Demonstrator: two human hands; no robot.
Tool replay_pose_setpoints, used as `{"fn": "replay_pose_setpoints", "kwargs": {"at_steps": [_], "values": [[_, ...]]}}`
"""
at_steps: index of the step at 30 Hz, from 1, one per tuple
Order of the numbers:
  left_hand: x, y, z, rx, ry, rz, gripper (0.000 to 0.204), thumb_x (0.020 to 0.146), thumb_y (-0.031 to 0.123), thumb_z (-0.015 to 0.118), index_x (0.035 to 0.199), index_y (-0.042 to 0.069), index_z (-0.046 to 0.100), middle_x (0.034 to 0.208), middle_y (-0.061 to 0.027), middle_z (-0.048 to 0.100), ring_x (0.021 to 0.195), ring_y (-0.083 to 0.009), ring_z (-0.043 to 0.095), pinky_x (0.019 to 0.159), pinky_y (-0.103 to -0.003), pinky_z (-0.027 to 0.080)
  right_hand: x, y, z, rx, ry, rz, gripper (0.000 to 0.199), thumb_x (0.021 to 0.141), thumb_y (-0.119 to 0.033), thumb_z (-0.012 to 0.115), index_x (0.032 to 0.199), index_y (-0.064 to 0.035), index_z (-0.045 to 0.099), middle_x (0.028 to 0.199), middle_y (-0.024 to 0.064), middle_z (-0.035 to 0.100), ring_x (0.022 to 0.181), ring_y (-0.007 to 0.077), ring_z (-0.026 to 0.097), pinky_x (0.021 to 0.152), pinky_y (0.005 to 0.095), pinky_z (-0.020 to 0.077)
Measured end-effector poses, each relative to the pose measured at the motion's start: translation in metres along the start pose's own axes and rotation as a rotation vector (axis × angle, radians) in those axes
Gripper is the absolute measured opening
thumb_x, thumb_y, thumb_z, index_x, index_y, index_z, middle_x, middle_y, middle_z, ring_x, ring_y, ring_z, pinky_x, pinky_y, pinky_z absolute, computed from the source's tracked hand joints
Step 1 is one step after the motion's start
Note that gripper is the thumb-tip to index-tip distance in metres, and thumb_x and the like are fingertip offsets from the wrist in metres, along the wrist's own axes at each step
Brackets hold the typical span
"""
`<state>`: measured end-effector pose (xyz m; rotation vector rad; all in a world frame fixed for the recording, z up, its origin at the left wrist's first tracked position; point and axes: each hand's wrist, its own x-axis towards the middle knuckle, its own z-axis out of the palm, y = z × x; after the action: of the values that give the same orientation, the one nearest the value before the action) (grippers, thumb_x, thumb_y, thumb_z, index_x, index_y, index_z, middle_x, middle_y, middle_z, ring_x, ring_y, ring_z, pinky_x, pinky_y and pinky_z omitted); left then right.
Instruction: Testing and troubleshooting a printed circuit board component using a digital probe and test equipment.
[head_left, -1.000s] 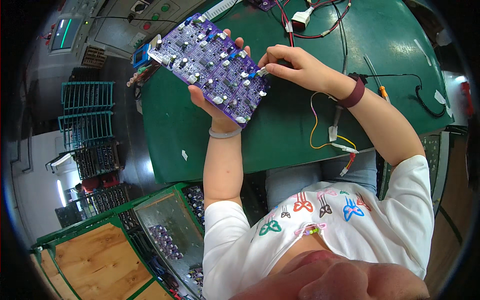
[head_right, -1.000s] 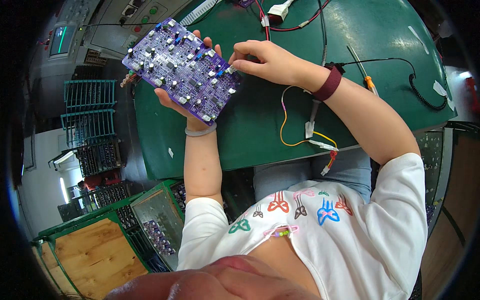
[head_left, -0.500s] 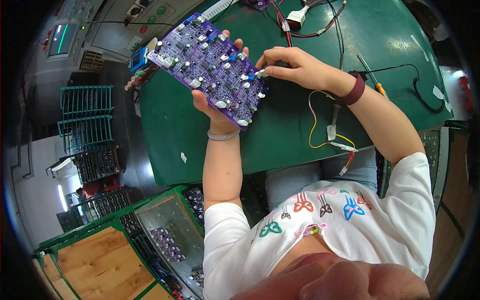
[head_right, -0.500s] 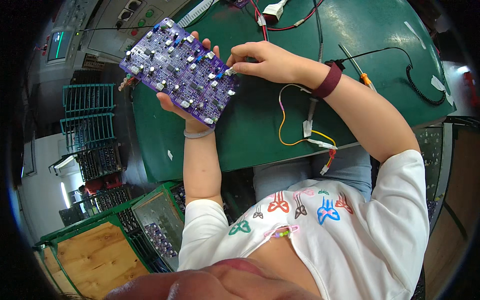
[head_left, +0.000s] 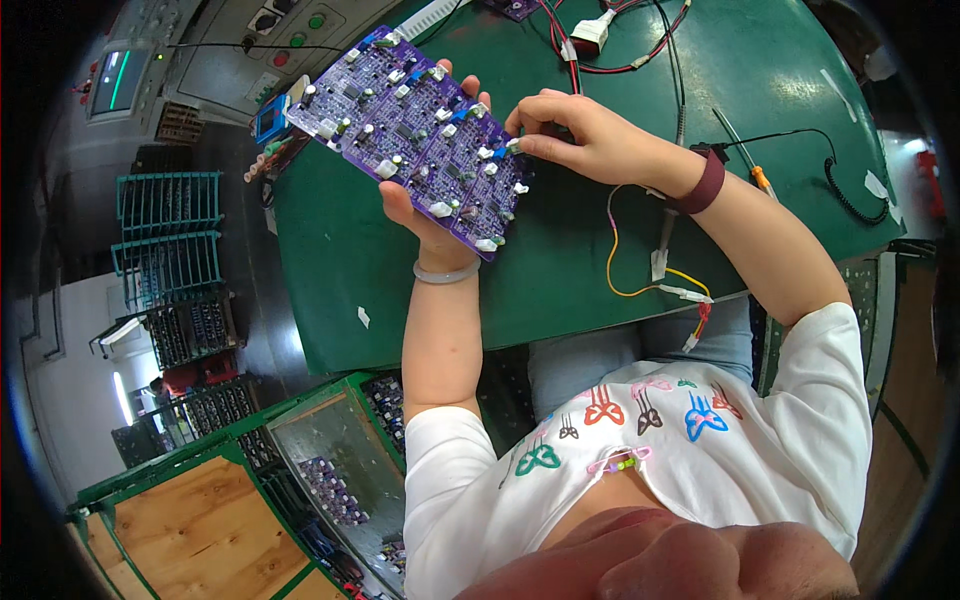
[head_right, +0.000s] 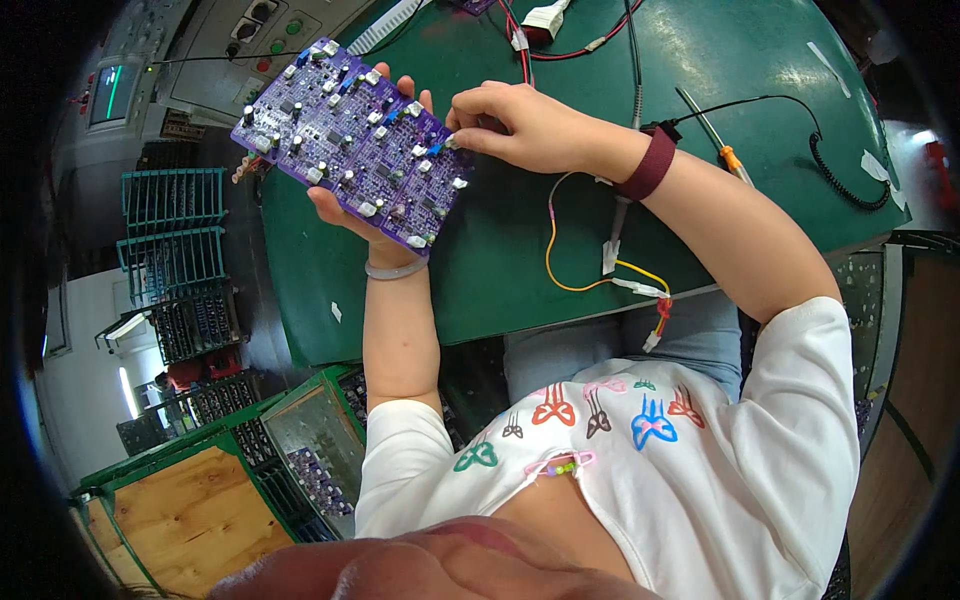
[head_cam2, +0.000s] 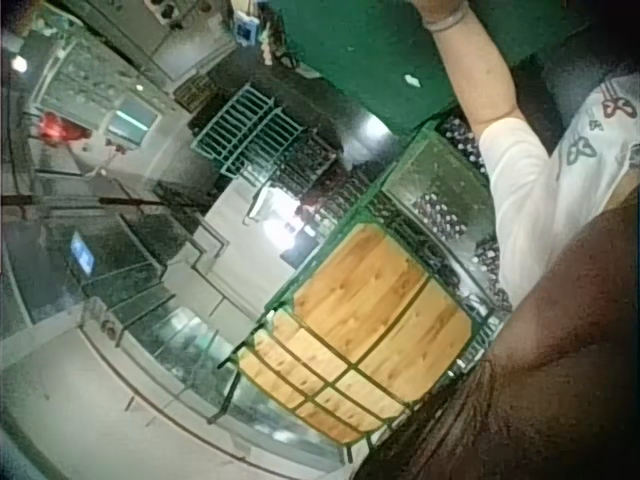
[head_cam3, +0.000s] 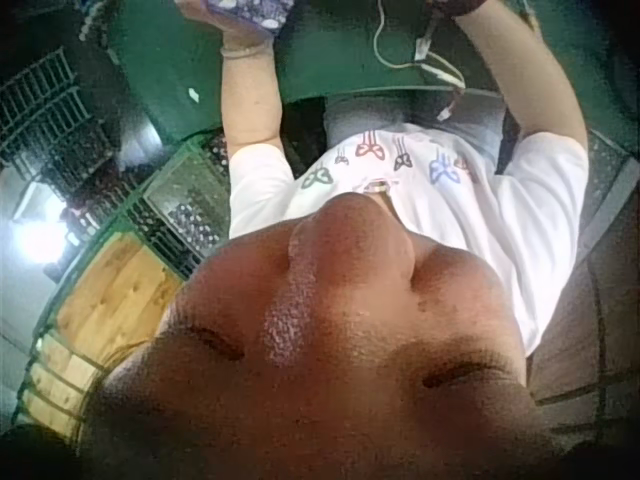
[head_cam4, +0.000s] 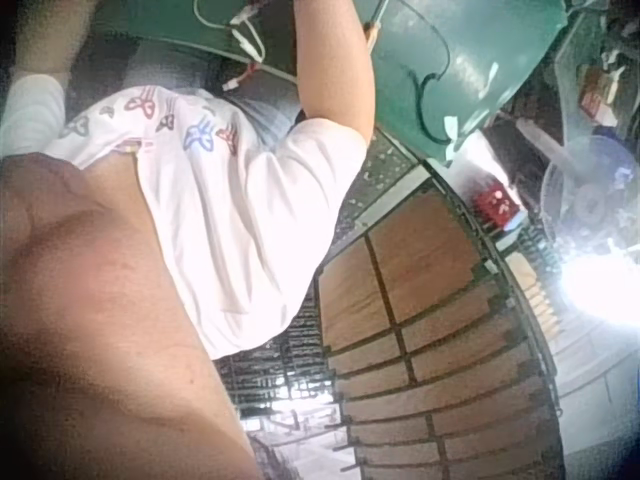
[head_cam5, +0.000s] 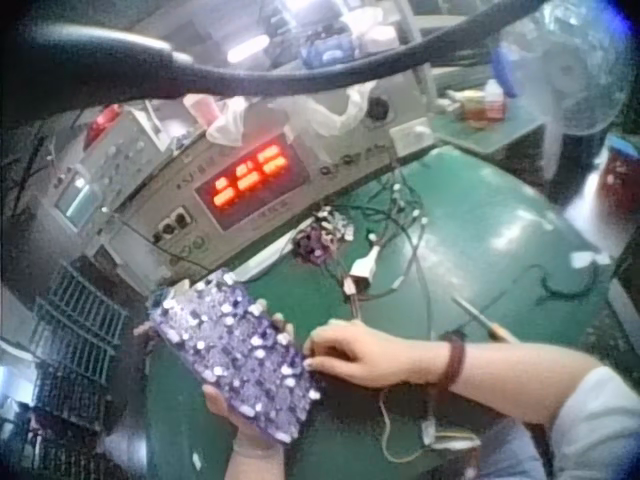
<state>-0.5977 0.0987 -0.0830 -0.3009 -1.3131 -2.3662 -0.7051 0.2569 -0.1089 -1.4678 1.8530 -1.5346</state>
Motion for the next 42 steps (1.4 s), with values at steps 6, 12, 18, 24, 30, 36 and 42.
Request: {"fn": "replay_pose_setpoints", "kwargs": {"at_steps": [6,12,18,24,30,36,42], "values": [[0.001,0.006,-0.002,0.076,0.062,-0.015,0.111,0.079,0.076,0.064,0.154,0.003,0.026,0.152,-0.0187,0.039,0.136,-0.0334,0.046,0.116,-0.048,0.038,-0.002,-0.012,-0.030,-0.494,0.128,-0.335,0.030,0.084,-0.021,0.078,0.109,-0.0079,0.066,0.106,0.0087,0.062,0.101,0.0277,0.059,0.082,0.0374,0.0477],[0.001,0.013,-0.027,0.120,0.024,-0.066,0.096,0.085,0.066,0.065,0.149,0.002,0.035,0.143,-0.0174,0.050,0.129,-0.0321,0.055,0.105,-0.042,0.051,-0.024,-0.059,-0.058,-0.150,-0.603,-0.023,0.035,0.071,-0.014,0.085,0.102,-0.0060,0.072,0.099,0.0069,0.062,0.091,0.0251,0.063,0.073,0.0348,0.0516],[0.002,0.009,-0.037,0.042,0.045,-0.024,0.080,0.088,0.060,0.067,0.143,0.007,0.042,0.135,-0.0166,0.057,0.117,-0.0247,0.059,0.094,-0.039,0.056,-0.023,-0.031,-0.049,0.035,-0.514,0.032,0.016,0.082,0.000,0.075,0.098,0.0014,0.073,0.086,0.0052,0.069,0.076,0.0152,0.067,0.068,0.0255,0.0536],[0.006,0.007,-0.039,-0.022,0.079,0.021,0.066,0.089,0.052,0.070,0.137,0.012,0.047,0.125,-0.0141,0.062,0.107,-0.0184,0.063,0.081,-0.035,0.060,-0.020,-0.014,-0.049,0.073,0.092,0.215,0.024,0.088,0.004,0.067,0.110,-0.0040,0.072,0.100,0.0030,0.067,0.080,0.0059,0.062,0.070,0.0227,0.0515],[0.000,0.010,-0.052,0.172,0.095,0.012,0.077,0.092,0.057,0.063,0.144,0.005,0.043,0.136,-0.0173,0.058,0.111,-0.0187,0.064,0.089,-0.034,0.057,-0.017,-0.050,-0.027,-0.387,0.023,-0.309,0.029,0.077,-0.003,0.071,0.106,-0.0065,0.072,0.107,0.0117,0.063,0.095,0.0288,0.062,0.083,0.0382,0.0529],[0.002,0.008,-0.053,0.149,0.067,0.044,0.069,0.093,0.053,0.064,0.144,0.012,0.043,0.134,-0.0173,0.060,0.107,-0.0172,0.065,0.084,-0.037,0.061,-0.026,-0.042,0.030,-0.631,-0.276,-0.454,0.028,0.073,-0.024,0.082,0.095,-0.0101,0.071,0.095,0.0013,0.064,0.098,0.0242,0.060,0.098,0.0414,0.0443],[0.000,0.019,-0.023,0.068,0.165,-0.036,0.083,0.084,0.048,0.078,0.145,0.010,0.037,0.125,-0.0053,0.055,0.111,-0.0181,0.058,0.095,-0.035,0.051,-0.027,-0.047,0.020,-0.553,-0.061,-0.449,0.016,0.078,-0.016,0.079,0.089,-0.0097,0.069,0.084,0.0020,0.061,0.087,0.0233,0.059,0.092,0.0412,0.0455]]}}
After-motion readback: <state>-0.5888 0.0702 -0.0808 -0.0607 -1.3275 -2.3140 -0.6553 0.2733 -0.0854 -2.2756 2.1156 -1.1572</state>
